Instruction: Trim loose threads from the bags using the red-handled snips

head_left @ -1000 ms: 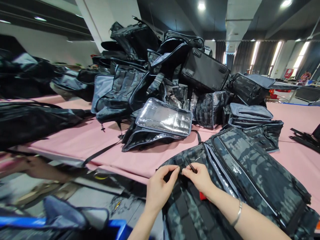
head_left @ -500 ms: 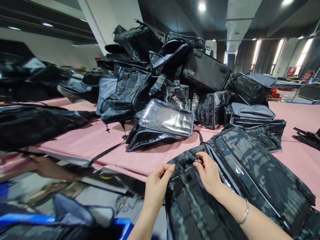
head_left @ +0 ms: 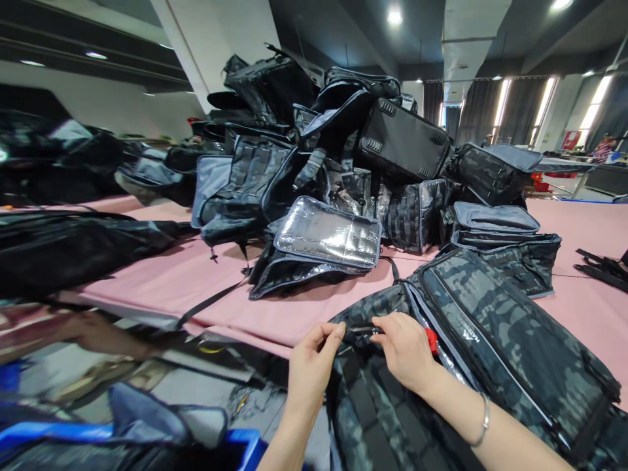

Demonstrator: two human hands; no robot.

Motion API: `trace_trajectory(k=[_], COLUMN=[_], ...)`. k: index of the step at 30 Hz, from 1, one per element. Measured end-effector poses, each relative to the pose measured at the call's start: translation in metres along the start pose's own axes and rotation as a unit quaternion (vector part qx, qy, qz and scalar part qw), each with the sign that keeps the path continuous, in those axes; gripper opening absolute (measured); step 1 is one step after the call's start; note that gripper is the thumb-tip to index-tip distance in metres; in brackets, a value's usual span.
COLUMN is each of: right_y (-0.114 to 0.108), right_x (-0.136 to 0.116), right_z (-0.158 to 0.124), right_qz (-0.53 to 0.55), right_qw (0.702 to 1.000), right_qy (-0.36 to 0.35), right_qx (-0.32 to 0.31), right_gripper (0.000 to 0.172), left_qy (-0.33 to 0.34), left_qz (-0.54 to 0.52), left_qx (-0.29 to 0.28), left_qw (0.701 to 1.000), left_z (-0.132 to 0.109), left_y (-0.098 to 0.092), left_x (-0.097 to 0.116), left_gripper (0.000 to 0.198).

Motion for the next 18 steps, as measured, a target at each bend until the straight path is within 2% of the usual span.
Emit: trace_trajectory(k=[7,11,13,15,18], right_y=[0.000,-0.002,-0.002,0.001,0.011], right_x=[0.002,0.004,0.007,0.010,0.013], right_z=[0.000,0.001,0.001,0.000,-0.003], right_qz=[0.011,0.098,0.170,0.244,0.331], right_qw=[0.999,0.993,0.976,0.948,0.898], right_qy=[0.023,0.073,0.135,0.206,0.289], right_qx=[-0.020,-0.009,0.002,0.007,-0.017], right_gripper=[0.014,0.013,0.012,0.015,0.033], left_qy=[0.006,0.006,0.005,0.008,0.042], left_qz=[0.012,0.006,0.000,-0.001,0.043], left_qx=[0.001,0.009,0.014,0.009,-0.020], left_qw=[1.000,1.000,1.000,1.000,0.998], left_z=[-0.003,-0.002,-0.003,-0.005,-0.010], left_y=[0.000,0.000,0.000,0.000,0.000], left_x=[-0.007,-0.010,-0.010,-0.010,-0.006], left_gripper=[0.035,0.035,0.036,0.036,0.032])
Point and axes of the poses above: each hand's wrist, its own z-axis towards the middle knuckle, its own y-axis out of the palm, x = y × z, the point moved 4 cm from there along z, towards the middle knuckle, and after that the axes turned 3 degrees about y, right-handed, at the moved point
